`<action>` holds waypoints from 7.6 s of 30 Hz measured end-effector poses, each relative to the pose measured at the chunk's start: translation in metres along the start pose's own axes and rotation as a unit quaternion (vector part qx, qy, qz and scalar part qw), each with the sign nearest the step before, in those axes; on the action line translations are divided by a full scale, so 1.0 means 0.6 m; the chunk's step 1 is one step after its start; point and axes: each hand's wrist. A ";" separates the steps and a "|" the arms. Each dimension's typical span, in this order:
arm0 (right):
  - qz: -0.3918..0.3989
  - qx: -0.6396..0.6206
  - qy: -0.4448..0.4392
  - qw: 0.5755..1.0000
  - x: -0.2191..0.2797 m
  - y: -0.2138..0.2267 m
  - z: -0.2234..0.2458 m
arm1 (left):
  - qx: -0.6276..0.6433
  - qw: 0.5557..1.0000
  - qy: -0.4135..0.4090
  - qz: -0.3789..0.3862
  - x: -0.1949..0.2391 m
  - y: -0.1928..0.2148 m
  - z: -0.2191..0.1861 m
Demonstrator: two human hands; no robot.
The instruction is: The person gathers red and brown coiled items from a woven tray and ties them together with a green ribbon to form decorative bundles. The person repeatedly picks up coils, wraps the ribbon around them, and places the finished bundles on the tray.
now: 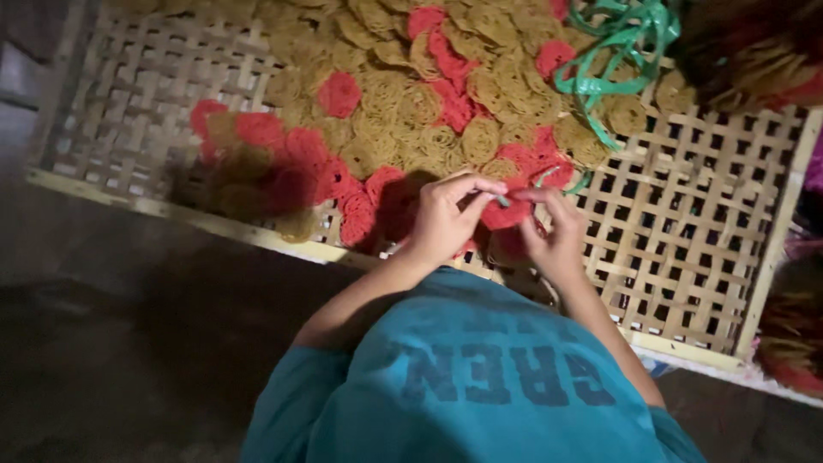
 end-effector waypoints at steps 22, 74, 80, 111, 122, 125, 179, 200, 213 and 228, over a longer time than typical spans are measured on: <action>-0.052 -0.321 -0.232 0.917 0.058 -0.022 -0.067 | -0.498 0.848 -0.032 -0.178 0.084 0.280 0.128; -0.071 -0.406 -0.160 0.897 0.065 -0.019 -0.068 | -0.287 0.949 -0.095 -0.093 -0.036 0.065 -0.006; -0.094 -0.344 -0.225 0.907 0.050 -0.022 -0.052 | -0.455 0.862 0.147 -0.171 -0.016 0.199 0.073; -0.091 -0.028 -0.048 0.994 -0.004 -0.070 0.018 | -0.064 0.997 0.021 0.041 0.021 0.030 -0.020; -0.039 -0.013 0.038 0.998 0.001 -0.044 0.024 | 0.097 0.984 0.149 0.003 0.045 0.014 0.054; -0.019 -0.019 0.077 0.997 0.003 -0.041 0.020 | 0.091 0.990 0.100 -0.048 0.041 0.007 0.074; -0.064 -0.012 -0.021 0.998 -0.024 -0.059 0.045 | -0.133 0.988 0.017 -0.082 -0.006 0.037 0.009; -0.088 -0.070 -0.041 0.993 -0.001 -0.074 0.010 | 0.314 0.925 0.212 0.036 0.048 0.018 0.122; -0.131 -0.198 -0.121 0.964 0.006 -0.062 0.012 | 0.308 0.915 0.251 -0.074 0.039 0.029 0.067; -0.080 -0.032 -0.027 0.996 -0.012 -0.050 0.034 | 0.146 0.981 0.128 0.024 0.043 0.029 0.029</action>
Point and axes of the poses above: each hand's wrist, its own x-axis away from the middle knuckle, its own y-axis out of the back of the hand, z = x × y, and after that the axes turned 3 degrees about -z, right-handed
